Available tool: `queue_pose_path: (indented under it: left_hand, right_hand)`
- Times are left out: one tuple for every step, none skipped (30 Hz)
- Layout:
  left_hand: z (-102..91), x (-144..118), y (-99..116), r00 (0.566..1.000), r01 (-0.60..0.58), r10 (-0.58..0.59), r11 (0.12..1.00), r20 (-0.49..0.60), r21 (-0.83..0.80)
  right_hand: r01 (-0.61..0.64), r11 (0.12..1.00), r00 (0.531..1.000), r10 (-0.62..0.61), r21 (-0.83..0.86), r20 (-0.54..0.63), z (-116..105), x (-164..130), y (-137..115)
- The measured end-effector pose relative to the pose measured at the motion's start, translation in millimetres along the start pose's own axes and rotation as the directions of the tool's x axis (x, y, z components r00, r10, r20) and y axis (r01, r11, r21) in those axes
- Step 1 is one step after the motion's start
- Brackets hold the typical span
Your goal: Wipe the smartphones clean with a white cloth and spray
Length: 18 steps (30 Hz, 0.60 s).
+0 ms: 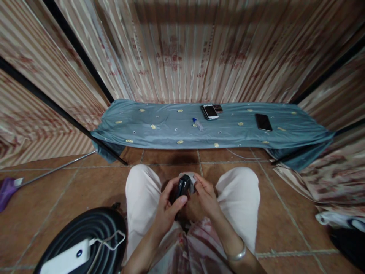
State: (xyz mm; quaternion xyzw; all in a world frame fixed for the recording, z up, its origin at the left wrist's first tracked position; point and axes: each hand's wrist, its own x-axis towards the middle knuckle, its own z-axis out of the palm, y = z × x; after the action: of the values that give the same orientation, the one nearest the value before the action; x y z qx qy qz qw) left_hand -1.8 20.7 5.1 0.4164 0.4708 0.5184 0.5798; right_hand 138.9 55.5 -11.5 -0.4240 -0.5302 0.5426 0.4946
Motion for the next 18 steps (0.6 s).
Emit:
queue_pose_path:
  left_hand:
    - [1.0, 0.7, 4.0, 1.0, -0.018, 0.018, 1.0, 0.002, 0.014]
    - [2.2, 1.4, 7.6, 0.999, -0.034, 0.034, 0.999, 0.004, 0.025]
    - [3.7, 2.0, 10.6, 0.999, -0.046, 0.046, 0.998, 0.004, 0.034]
    - [5.4, 2.6, 12.6, 0.999, -0.052, 0.052, 0.998, 0.006, 0.04]
    - [7.2, 3.0, 13.5, 0.999, -0.054, 0.054, 0.998, 0.006, 0.04]
    - [9.0, 3.5, 13.2, 0.999, -0.053, 0.053, 0.998, -0.001, 0.035]
    - [10.7, 4.1, 11.9, 0.998, -0.051, 0.051, 0.998, -0.02, 0.021]
    - [12.1, 4.9, 9.7, 0.998, -0.044, 0.044, 0.999, -0.049, 0.002]
    - [13.2, 6.2, 7.1, 0.995, -0.032, 0.03, 0.999, -0.092, -0.026]
    - [14.1, 8.0, 4.4, 0.988, -0.018, 0.008, 0.998, -0.154, -0.064]
    - [14.7, 10.3, 2.2, 0.973, 0.003, -0.03, 0.993, -0.23, -0.116]
    - [15.0, 13.1, 0.8, 0.951, 0.025, -0.08, 0.983, -0.3, -0.181]
    - [15.1, 16.1, 0.5, 0.923, 0.042, -0.138, 0.964, -0.359, -0.263]
    - [15.0, 19.3, 1.3, 0.904, 0.063, -0.2, 0.937, -0.378, -0.345]
    - [14.6, 22.5, 3.0, 0.904, 0.081, -0.241, 0.908, -0.354, -0.412]
    - [13.9, 25.4, 5.2, 0.912, 0.112, -0.272, 0.884, -0.306, -0.454]
    - [12.8, 28.1, 7.2, 0.921, 0.152, -0.298, 0.867, -0.25, -0.475]
    - [11.3, 30.5, 8.4, 0.927, 0.191, -0.318, 0.856, -0.199, -0.481]
  right_hand:
    - [-0.004, 0.999, 1.0, 0.004, 0.049, -0.016, -0.7, 0.5, -0.3]
    - [0.007, 0.997, 1.0, -0.005, 0.075, -0.031, -1.3, 0.7, -1.9]
    - [0.033, 0.997, 0.999, -0.03, 0.069, -0.039, -1.8, 0.5, -4.6]
    - [0.075, 0.997, 0.997, -0.074, 0.03, -0.038, -1.7, -0.4, -8.0]
    - [0.133, 0.99, 0.991, -0.134, -0.036, -0.023, -1.0, -2.1, -11.7]
    - [0.198, 0.973, 0.98, -0.199, -0.12, 0.002, 0.6, -4.5, -15.1]
    - [0.261, 0.941, 0.965, -0.26, -0.214, 0.035, 3.2, -7.7, -17.8]
    - [0.32, 0.896, 0.946, -0.317, -0.307, 0.064, 6.8, -11.5, -19.5]
    - [0.362, 0.844, 0.929, -0.359, -0.396, 0.085, 11.1, -15.9, -20.2]
    - [0.389, 0.788, 0.915, -0.39, -0.477, 0.103, 15.9, -20.8, -19.8]
    - [0.416, 0.728, 0.899, -0.42, -0.544, 0.125, 20.8, -25.9, -18.6]
    - [0.437, 0.67, 0.885, -0.44, -0.6, 0.153, 25.5, -31.1, -16.8]
    - [0.459, 0.613, 0.87, -0.457, -0.643, 0.186, 29.6, -36.2, -14.5]
    - [0.479, 0.56, 0.856, -0.469, -0.675, 0.219, 32.9, -41.0, -12.1]
    - [0.501, 0.514, 0.84, -0.484, -0.697, 0.247, 35.3, -45.3, -9.5]
    - [0.516, 0.475, 0.828, -0.491, -0.713, 0.272, 36.7, -49.1, -6.8]
    - [0.53, 0.444, 0.815, -0.501, -0.722, 0.29, 37.3, -52.3, -4.1]
    - [0.542, 0.421, 0.804, -0.512, -0.728, 0.303, 37.1, -54.9, -1.4]
